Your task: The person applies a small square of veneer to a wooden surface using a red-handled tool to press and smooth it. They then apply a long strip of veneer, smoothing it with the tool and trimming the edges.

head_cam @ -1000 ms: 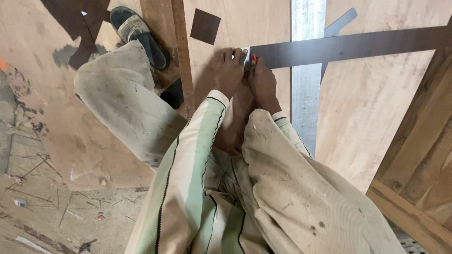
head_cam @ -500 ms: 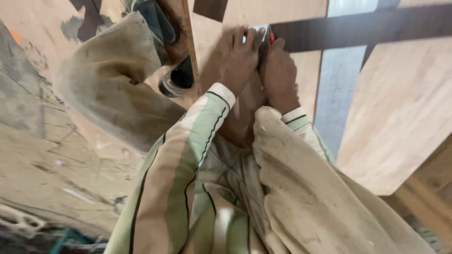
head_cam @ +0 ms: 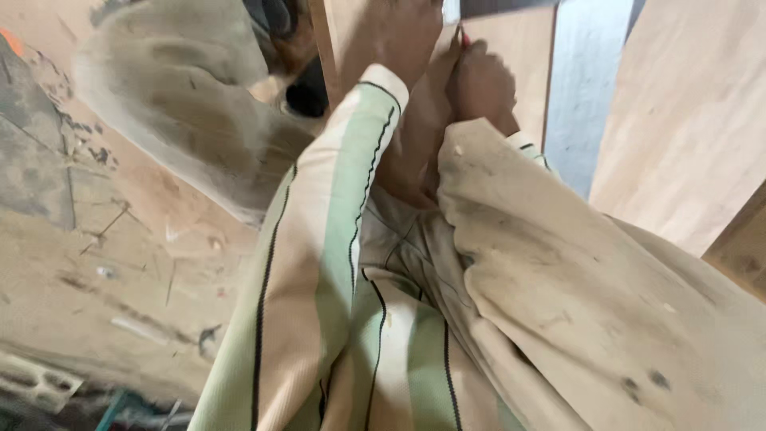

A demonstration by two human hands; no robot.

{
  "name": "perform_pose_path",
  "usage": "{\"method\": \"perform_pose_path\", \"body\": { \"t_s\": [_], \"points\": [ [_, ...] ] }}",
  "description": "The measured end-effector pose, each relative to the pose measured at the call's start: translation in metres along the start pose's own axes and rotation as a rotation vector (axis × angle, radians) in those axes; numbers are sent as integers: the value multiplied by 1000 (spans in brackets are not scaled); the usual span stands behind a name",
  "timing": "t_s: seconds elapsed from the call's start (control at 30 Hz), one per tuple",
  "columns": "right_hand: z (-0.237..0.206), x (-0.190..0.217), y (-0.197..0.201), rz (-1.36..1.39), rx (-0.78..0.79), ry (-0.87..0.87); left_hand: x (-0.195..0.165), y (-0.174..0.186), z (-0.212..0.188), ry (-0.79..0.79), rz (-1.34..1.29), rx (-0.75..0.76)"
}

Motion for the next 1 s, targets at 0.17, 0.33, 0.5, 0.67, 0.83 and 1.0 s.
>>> {"method": "perform_pose_path", "body": {
  "t_s": [0.17, 0.33, 0.5, 0.67, 0.83, 1.0],
  "points": [
    [-9, 8, 19, -18, -17, 6, 5, 45, -11, 18, 64, -230],
    [8, 11, 43, 258, -11, 130, 11, 34, -11, 23, 36, -160],
    [49, 48, 58, 128, -114, 167, 20, 32, 9, 22, 55, -143],
    [57, 60, 62, 229, -140, 176, 26, 25, 17, 51, 69, -73],
    [61, 54, 49, 208, -29, 182, 29, 12, 18, 51, -36, -86],
    [62, 53, 47, 116, -110, 223, 26, 10, 18, 74, -56, -131]
  ]
}}
Point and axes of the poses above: each hand's wrist, its own z-axis towards the middle knuckle, its own y-axis out of the back of the hand, x = y × z, the point moved 8 cm from there along z, towards the middle knuckle, and after that the axes turned 12 degrees about -y, right-handed, at the moved point
